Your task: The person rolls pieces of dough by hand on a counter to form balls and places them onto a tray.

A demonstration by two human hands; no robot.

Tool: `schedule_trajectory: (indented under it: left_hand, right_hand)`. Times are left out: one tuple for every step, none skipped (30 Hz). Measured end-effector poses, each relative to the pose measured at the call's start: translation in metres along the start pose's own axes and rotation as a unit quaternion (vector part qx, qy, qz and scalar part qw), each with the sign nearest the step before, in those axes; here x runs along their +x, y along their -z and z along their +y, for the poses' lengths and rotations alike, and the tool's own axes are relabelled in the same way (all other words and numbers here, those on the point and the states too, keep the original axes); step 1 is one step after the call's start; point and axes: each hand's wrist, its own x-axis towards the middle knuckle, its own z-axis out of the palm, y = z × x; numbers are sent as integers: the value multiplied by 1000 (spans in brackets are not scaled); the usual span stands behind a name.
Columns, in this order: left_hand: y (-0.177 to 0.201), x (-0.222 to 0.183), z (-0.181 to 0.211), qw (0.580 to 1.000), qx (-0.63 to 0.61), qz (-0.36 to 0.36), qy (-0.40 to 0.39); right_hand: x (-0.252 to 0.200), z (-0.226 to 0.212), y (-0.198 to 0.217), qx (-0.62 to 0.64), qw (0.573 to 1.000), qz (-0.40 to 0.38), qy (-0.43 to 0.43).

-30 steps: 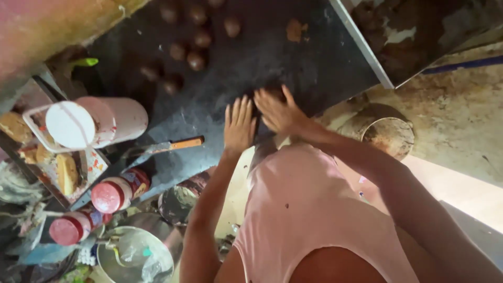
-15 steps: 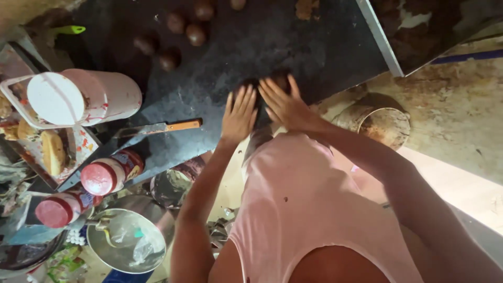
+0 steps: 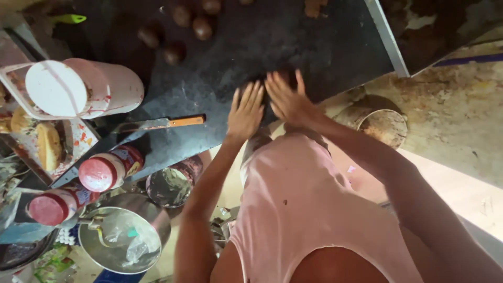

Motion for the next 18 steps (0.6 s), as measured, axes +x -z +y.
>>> schedule_trajectory:
  left_hand:
    - [-1, 32, -5, 999, 26, 26, 4]
    - [0, 59, -17, 998, 42, 22, 42]
    - [0, 85, -30, 995, 59, 18, 81]
    - [5, 105, -51, 995, 26, 37, 90]
    - [13, 109, -72, 994, -6, 56, 98]
    - [23, 94, -88, 996, -23, 40, 70]
    - [32, 69, -97, 998, -40, 24, 41]
    - [40, 38, -101, 998, -50, 7, 25]
    - [44, 7, -100, 998, -60, -10, 9]
    - [46, -22, -91, 997, -76, 0, 18]
    - [44, -43, -84, 995, -93, 9, 27]
    - [38, -55, -75, 992, -108, 41, 56]
    - [31, -63, -63, 986, -122, 73, 85]
    - [26, -67, -56, 979, -133, 106, 114]
    - [20, -64, -51, 973, -153, 109, 131]
    - [14, -54, -49, 967, -172, 113, 147]
    - [9, -43, -48, 961, -191, 117, 163]
    - [5, -30, -47, 961, -188, 132, 154]
  right_hand:
    - [31, 13, 0, 21, 999, 9, -49]
    - [56, 36, 3, 42, 994, 13, -104]
    - [72, 62, 8, 39, 993, 26, -107]
    - [81, 79, 13, 32, 993, 42, -108]
    - [68, 84, 17, 51, 993, 31, -104]
    - [50, 99, 24, 67, 993, 26, -99]
    - [33, 115, 28, 83, 992, 20, -93]
    - [5, 114, 27, 85, 992, 15, -87]
    - [-24, 105, 23, 87, 993, 11, -81]
    - [-47, 92, 18, 104, 989, 10, -103]
    - [-63, 81, 12, 120, 985, 9, -125]
    - [-74, 72, 7, 154, 978, 38, -137]
    - [-82, 63, 3, 187, 969, 66, -149]
    - [-79, 56, 0, 221, 958, 97, -157]
    - [-73, 50, -2, 222, 954, 97, -174]
    - [-63, 43, -3, 222, 951, 99, -190]
    - [-53, 36, -1, 222, 948, 101, -205]
    - [-42, 33, 3, 231, 947, 87, -208]
